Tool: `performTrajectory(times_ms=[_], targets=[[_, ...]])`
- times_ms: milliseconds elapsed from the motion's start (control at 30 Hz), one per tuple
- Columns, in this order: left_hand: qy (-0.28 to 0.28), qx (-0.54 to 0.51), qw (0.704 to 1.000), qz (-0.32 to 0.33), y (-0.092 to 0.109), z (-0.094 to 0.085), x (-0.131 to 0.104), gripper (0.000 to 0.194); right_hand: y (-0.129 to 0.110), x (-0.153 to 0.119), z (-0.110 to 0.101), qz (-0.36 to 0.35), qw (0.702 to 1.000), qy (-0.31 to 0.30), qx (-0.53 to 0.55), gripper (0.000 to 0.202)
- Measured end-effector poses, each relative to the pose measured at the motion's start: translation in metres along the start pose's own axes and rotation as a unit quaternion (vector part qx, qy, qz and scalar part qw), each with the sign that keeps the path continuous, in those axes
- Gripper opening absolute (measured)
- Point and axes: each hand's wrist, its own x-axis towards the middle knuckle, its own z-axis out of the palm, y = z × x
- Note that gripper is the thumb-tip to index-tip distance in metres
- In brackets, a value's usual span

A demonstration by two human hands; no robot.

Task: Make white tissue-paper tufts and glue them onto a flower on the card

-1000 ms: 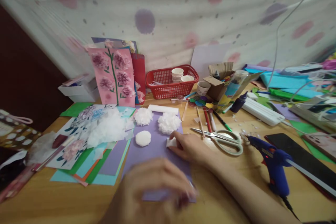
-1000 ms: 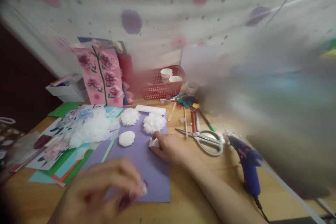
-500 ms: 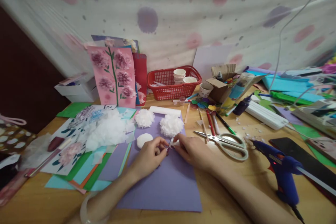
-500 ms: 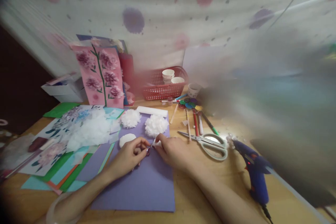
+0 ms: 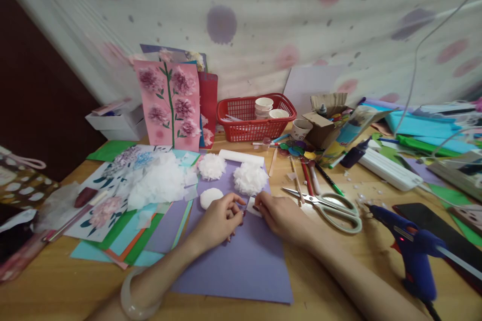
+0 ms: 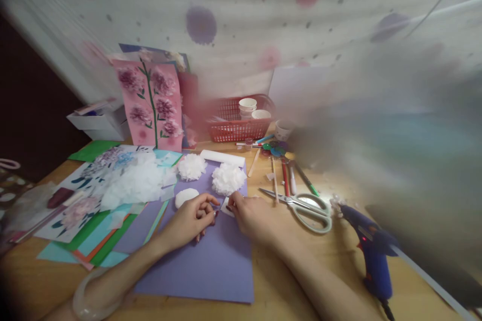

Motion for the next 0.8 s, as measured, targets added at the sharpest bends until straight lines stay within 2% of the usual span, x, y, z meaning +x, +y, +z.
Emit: performTrajectory(times_ms=[167,467,633,800], targets=[[-0.002,0.005,1.000,0.002,0.004,0.000,-0.002,0.024,0.002,-0.002,-0.005,-0.002,0.999,0.028,0.033,0.020],[-0.004,-0.003,1.000,-0.004,0.006,-0.001,-0.003,0.022,0.004,0.001,0.003,0.005,0.999,0.020,0.037,0.020],[0.009,-0.049,0.999,0.009,0.009,-0.001,-0.004,0.025,0.003,-0.002,-0.003,-0.023,0.978,0.084,0.190,0.015],[-0.013,-0.099,0.995,0.021,0.014,0.001,-0.005,0.036,-0.002,-0.004,-0.004,-0.061,0.934,0.082,0.343,0.021]])
